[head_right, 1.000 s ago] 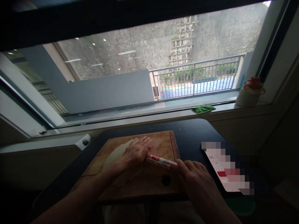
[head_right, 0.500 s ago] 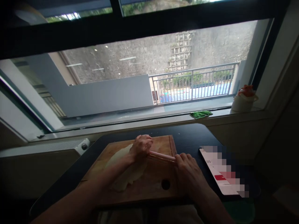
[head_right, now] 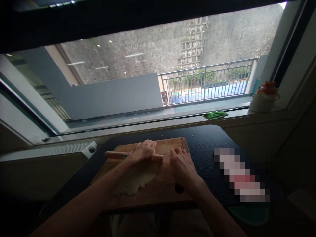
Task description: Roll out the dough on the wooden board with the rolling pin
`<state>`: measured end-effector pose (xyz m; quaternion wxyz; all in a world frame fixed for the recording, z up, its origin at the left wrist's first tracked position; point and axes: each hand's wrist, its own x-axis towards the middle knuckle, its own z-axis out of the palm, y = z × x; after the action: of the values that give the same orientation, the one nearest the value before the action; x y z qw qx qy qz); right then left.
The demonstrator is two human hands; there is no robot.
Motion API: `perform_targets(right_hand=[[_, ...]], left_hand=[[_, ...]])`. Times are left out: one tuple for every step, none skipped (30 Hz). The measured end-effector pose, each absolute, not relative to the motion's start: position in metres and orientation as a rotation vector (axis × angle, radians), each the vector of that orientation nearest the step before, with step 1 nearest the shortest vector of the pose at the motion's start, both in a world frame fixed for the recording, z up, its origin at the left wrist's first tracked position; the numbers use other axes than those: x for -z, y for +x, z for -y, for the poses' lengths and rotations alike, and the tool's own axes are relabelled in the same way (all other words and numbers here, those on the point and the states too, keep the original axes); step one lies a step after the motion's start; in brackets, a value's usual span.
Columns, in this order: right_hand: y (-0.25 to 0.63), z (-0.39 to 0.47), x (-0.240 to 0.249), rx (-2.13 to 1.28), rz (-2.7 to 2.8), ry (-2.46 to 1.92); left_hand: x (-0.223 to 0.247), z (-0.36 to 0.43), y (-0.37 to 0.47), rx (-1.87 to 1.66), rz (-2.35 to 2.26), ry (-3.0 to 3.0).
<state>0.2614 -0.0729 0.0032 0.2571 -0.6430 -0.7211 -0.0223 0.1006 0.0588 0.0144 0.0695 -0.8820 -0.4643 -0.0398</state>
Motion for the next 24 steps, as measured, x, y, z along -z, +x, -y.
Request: perform_targets(right_hand=[[0.272,0.075,0.002,0.075,1.893,-1.800],[0.279,0.076,0.007,0.086,1.851,-1.836],[0.284,0.076,0.012,0.093,1.824,-1.856],[0.285,0.077,0.016,0.099,1.813,-1.861],[0.285,0.076,0.019,0.104,1.811,-1.855],[0.284,0.076,0.022,0.114,1.805,-1.846],[0.282,0.076,0.024,0.124,1.800,-1.834],[0.280,0.076,0.024,0.134,1.795,-1.824],[0.279,0.077,0.024,0.141,1.790,-1.817],[0.278,0.077,0.024,0.144,1.788,-1.813],[0.278,0.077,0.024,0.146,1.788,-1.810],[0.278,0.077,0.023,0.146,1.789,-1.809],[0.278,0.077,0.023,0.145,1.788,-1.809],[0.279,0.077,0.023,0.145,1.784,-1.810],[0.279,0.078,0.023,0.144,1.779,-1.810],[0.279,0.078,0.023,0.143,1.773,-1.809],[0.280,0.078,0.024,0.141,1.767,-1.808],[0.280,0.078,0.024,0.141,1.762,-1.806],[0.281,0.078,0.024,0.142,1.761,-1.805],[0.281,0.078,0.024,0.143,1.762,-1.805],[0.281,0.077,0.024,0.146,1.764,-1.805],[0.282,0.077,0.024,0.149,1.766,-1.805],[0.282,0.077,0.025,0.150,1.769,-1.803],[0.282,0.077,0.025,0.150,1.773,-1.799]], left_hand=[[-0.016,-0.059,0.109,0.087,1.381,-2.662],[-0.017,-0.057,0.115,0.064,1.365,-2.670],[-0.018,-0.053,0.117,0.056,1.345,-2.681],[-0.018,-0.047,0.114,0.066,1.318,-2.693],[-0.017,-0.038,0.108,0.088,1.274,-2.709],[-0.016,-0.027,0.098,0.108,1.220,-2.727],[-0.014,-0.014,0.086,0.140,1.172,-2.739],[-0.012,0.000,0.073,0.165,1.119,-2.752],[-0.011,0.013,0.061,0.159,1.118,-2.765],[-0.011,0.024,0.051,0.138,1.126,-2.778],[-0.011,0.032,0.046,0.093,1.128,-2.793],[-0.012,0.036,0.046,0.039,1.132,-2.799],[-0.013,0.035,0.051,-0.010,1.133,-2.789],[-0.014,0.030,0.060,-0.046,1.140,-2.764],[-0.015,0.021,0.073,-0.068,1.164,-2.727],[-0.017,0.010,0.088,-0.059,1.214,-2.675],[-0.019,-0.002,0.104,-0.060,1.291,-2.640],[-0.021,-0.014,0.119,-0.069,1.386,-2.619],[-0.023,-0.024,0.131,-0.077,1.451,-2.607],[-0.024,-0.031,0.139,-0.084,1.482,-2.607],[-0.024,-0.035,0.142,-0.085,1.467,-2.616],[-0.023,-0.034,0.140,-0.072,1.415,-2.630],[-0.021,-0.029,0.134,-0.041,1.348,-2.639],[-0.017,-0.019,0.124,0.008,1.290,-2.639]])
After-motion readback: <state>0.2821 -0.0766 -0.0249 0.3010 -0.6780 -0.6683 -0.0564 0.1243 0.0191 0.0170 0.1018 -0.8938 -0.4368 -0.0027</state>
